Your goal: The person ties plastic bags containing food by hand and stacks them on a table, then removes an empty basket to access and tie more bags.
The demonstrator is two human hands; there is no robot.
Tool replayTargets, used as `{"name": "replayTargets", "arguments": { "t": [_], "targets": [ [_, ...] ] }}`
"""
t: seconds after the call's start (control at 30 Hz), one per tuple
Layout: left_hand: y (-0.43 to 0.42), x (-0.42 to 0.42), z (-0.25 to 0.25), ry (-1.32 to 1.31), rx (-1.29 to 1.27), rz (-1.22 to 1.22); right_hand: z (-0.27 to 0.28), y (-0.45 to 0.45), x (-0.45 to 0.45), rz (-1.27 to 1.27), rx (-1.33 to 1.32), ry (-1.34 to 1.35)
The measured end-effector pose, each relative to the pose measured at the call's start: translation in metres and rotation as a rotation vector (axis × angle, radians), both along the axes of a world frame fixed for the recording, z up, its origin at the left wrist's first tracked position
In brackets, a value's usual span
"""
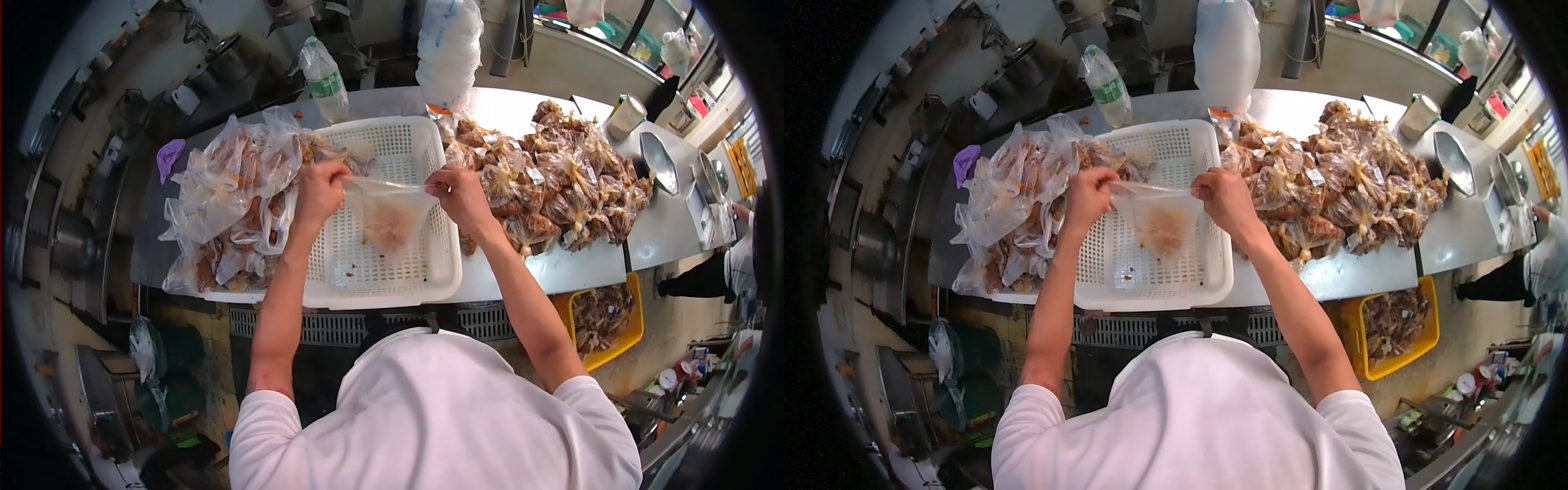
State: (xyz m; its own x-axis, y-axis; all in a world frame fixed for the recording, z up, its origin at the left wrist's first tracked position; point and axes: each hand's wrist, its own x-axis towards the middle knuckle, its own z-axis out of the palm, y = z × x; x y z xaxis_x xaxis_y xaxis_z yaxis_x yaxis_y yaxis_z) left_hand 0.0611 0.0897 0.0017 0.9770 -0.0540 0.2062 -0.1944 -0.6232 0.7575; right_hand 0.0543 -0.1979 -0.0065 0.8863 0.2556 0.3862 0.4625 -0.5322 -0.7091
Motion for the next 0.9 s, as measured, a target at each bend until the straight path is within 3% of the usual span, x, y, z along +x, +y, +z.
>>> {"name": "replayTargets", "arguments": {
  "t": [0.03, 0.1, 0.13, 0.23, 0.27, 0.3, 0.43, 0.47, 0.5, 0.53, 0.57, 0.63, 0.7, 0.77, 0.83, 0.9],
  "targets": [
    [-0.005, -0.004, 0.003, 0.015, 0.001, -0.002, 0.003, 0.001, -0.004, -0.002, 0.001, 0.015],
    [-0.018, -0.006, 0.002, -0.036, -0.306, -0.073, 0.003, 0.005, -0.008, -0.050, 0.109, 0.087],
    [-0.015, -0.003, -0.008, 0.151, -0.328, -0.220, -0.001, 0.007, -0.009, -0.053, 0.111, 0.086],
    [-0.017, -0.005, -0.021, 0.050, -0.450, -0.168, -0.005, 0.014, -0.006, -0.049, 0.110, 0.056],
    [-0.020, -0.008, -0.019, 0.030, -0.642, -0.159, -0.006, 0.018, -0.010, -0.048, 0.161, 0.074],
    [-0.028, -0.013, -0.024, 0.048, -0.640, -0.176, -0.007, 0.022, -0.015, -0.048, 0.208, 0.095],
    [-0.056, -0.032, -0.056, -0.054, -0.240, -0.156, -0.010, 0.047, -0.015, 0.045, 0.390, 0.220],
    [-0.046, -0.017, -0.083, -0.122, -0.056, -0.214, -0.018, 0.045, -0.010, 0.137, 0.332, 0.342],
    [-0.047, -0.013, -0.076, -0.185, 0.126, -0.275, -0.016, 0.042, -0.012, 0.140, 0.332, 0.339],
    [-0.048, -0.010, -0.071, -0.147, -0.062, -0.188, -0.015, 0.039, -0.019, 0.188, 0.460, 0.211],
    [-0.055, -0.011, -0.051, -0.144, -0.070, -0.189, -0.016, 0.032, -0.024, 0.235, 0.582, 0.084],
    [-0.062, -0.014, -0.015, -0.107, -0.336, -0.199, -0.038, 0.022, -0.021, 0.242, 0.479, 0.154],
    [-0.078, -0.024, 0.013, -0.067, -0.333, -0.195, -0.069, 0.036, -0.020, 0.237, 0.469, 0.004],
    [-0.094, -0.029, 0.024, -0.128, -0.291, -0.464, -0.074, 0.050, -0.024, 0.237, 0.331, -0.125],
    [-0.101, -0.041, 0.043, -0.212, -0.305, -0.459, -0.079, 0.076, -0.026, 0.106, 0.600, 0.242],
    [-0.101, -0.051, 0.046, -0.290, -0.315, -0.467, -0.069, 0.074, -0.029, 0.047, 0.742, 0.291]
  ]
}}
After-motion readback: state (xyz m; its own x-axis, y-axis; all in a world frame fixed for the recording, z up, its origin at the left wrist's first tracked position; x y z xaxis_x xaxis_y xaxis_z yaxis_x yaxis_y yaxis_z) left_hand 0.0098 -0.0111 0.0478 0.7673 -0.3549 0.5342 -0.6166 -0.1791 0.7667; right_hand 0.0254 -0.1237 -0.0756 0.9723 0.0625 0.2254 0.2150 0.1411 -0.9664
